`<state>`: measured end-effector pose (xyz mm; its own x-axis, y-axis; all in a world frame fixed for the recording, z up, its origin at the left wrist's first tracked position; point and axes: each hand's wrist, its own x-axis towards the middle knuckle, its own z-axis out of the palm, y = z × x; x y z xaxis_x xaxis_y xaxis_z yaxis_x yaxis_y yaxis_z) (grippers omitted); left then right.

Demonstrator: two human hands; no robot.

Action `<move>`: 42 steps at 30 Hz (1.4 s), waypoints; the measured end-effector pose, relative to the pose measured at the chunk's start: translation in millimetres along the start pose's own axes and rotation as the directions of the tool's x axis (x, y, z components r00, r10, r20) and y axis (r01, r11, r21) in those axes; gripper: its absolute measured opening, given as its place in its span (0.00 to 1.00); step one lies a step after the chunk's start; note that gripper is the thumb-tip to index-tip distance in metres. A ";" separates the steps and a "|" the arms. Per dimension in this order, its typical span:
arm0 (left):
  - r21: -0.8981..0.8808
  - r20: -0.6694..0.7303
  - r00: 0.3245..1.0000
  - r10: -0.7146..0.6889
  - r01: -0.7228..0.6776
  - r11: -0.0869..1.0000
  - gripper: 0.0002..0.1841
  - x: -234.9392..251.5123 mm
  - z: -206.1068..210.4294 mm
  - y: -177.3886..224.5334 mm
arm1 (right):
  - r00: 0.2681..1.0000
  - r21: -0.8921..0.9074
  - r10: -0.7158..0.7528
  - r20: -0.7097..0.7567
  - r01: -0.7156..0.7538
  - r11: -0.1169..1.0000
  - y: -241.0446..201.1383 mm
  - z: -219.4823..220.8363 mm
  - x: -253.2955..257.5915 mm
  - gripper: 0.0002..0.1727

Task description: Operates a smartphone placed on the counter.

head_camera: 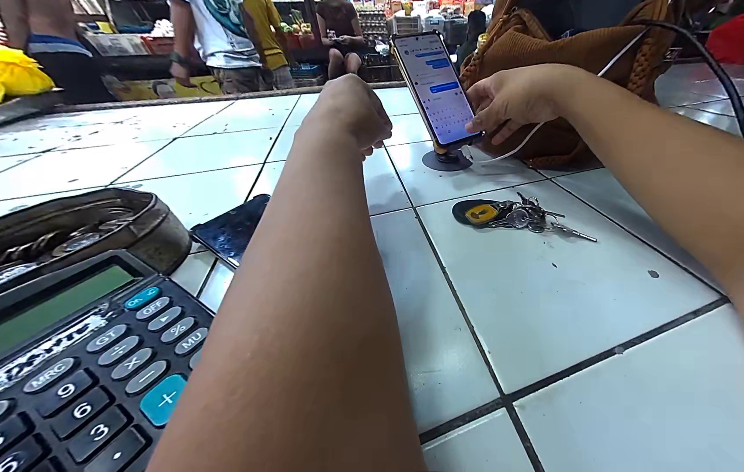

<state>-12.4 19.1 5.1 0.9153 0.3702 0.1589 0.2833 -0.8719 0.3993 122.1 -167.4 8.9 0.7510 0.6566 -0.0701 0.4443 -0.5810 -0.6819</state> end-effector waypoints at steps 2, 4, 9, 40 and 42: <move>0.021 0.004 1.000 0.004 -0.004 1.000 0.08 -1.3 -0.4 -0.1 | 1.000 -0.010 0.004 0.005 -0.004 1.000 -0.9 1.4 0.9 0.29; 0.035 0.007 1.000 0.007 -0.007 0.999 0.09 -1.9 0.2 -0.2 | 1.000 -0.018 0.007 0.002 -0.007 1.000 0.3 2.3 2.3 0.30; 0.049 0.016 1.000 0.010 -0.011 0.999 0.11 -2.2 0.3 0.3 | 1.000 -0.006 0.019 0.018 -0.019 1.000 0.5 0.7 2.8 0.27; 0.139 -0.071 0.996 0.060 -0.050 0.989 0.16 6.9 -1.9 -3.2 | 0.974 0.025 -0.092 -0.206 0.100 0.995 -6.7 -10.8 4.7 0.24; 0.125 -0.060 0.997 0.057 -0.050 0.991 0.16 8.8 -0.6 -3.8 | 0.926 -0.027 -0.194 -0.324 0.196 0.980 -11.1 -15.1 5.4 0.24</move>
<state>-5.7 25.9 5.5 0.9111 0.3381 0.2356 0.2713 -0.9225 0.2747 128.6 -164.6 27.1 0.7676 0.5646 0.3033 0.5956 -0.4538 -0.6628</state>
